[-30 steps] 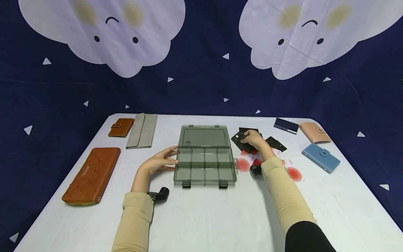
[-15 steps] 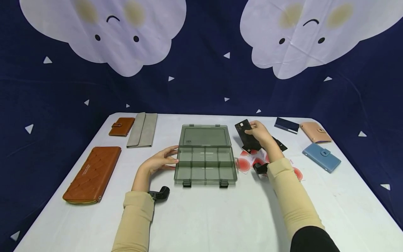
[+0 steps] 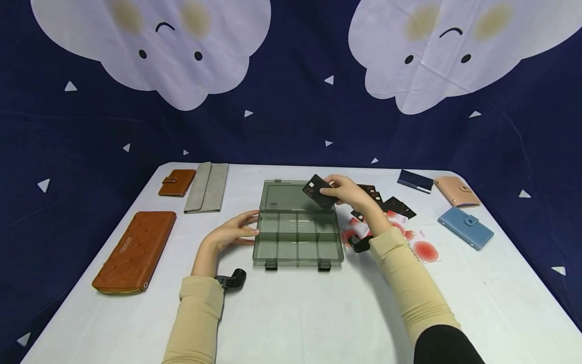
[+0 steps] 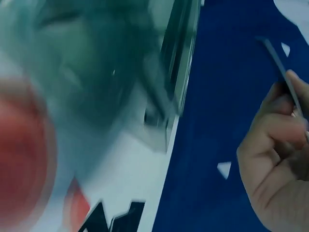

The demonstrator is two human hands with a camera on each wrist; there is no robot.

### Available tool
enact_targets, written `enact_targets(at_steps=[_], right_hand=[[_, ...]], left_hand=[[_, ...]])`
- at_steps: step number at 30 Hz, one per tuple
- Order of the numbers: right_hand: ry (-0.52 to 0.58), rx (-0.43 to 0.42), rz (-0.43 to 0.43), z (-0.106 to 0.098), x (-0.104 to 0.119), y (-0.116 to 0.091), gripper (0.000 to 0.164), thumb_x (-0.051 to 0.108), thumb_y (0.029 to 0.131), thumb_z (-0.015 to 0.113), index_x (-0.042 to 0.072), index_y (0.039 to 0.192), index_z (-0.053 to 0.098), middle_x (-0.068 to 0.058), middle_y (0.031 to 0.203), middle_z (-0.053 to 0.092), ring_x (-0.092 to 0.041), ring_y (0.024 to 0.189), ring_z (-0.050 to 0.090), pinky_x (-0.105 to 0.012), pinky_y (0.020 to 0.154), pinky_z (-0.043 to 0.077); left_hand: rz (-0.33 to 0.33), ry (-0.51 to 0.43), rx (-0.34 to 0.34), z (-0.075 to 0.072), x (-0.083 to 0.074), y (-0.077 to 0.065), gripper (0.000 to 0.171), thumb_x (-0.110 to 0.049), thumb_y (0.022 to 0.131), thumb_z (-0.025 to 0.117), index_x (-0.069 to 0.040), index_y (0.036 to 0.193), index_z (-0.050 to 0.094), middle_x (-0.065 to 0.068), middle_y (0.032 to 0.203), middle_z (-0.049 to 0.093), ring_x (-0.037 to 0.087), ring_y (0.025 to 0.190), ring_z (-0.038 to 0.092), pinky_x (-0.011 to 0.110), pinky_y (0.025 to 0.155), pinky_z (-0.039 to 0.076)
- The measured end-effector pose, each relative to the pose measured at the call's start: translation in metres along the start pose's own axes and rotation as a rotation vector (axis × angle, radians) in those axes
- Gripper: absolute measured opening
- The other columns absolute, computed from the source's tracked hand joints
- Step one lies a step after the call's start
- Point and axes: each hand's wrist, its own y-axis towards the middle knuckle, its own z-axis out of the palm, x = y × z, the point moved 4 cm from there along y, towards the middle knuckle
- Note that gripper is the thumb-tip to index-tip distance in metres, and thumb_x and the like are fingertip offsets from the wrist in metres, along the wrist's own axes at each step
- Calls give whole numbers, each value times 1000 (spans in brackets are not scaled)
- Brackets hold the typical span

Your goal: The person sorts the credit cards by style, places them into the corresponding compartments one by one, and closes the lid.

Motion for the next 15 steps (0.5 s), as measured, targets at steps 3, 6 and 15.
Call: enact_targets(at_steps=[3, 6, 15], right_hand=[[-60, 32, -19, 12, 4, 4, 34, 19, 92, 58, 1, 120, 51, -9, 93, 47, -12, 53, 34, -26, 50, 36], [-99, 55, -38, 23, 8, 7, 35, 21, 91, 59, 4, 121, 54, -9, 92, 51, -11, 46, 28, -25, 46, 31], [-232, 209, -11, 51, 25, 10, 37, 7, 93, 52, 1, 130, 50, -12, 101, 56, -15, 59, 43, -29, 56, 41]], left_hand=[[0, -6, 2, 0, -1, 0, 76, -7, 88, 61, -7, 148, 15, 21, 151, 14, 40, 123, 41, 45, 94, 48], [4, -15, 4, 1, -2, 0, 75, -6, 88, 60, -6, 148, 15, 22, 151, 14, 41, 123, 41, 45, 94, 48], [-2, -13, 2, 1, -2, -1, 75, -6, 89, 59, -6, 148, 14, 22, 151, 13, 42, 124, 40, 45, 94, 47]])
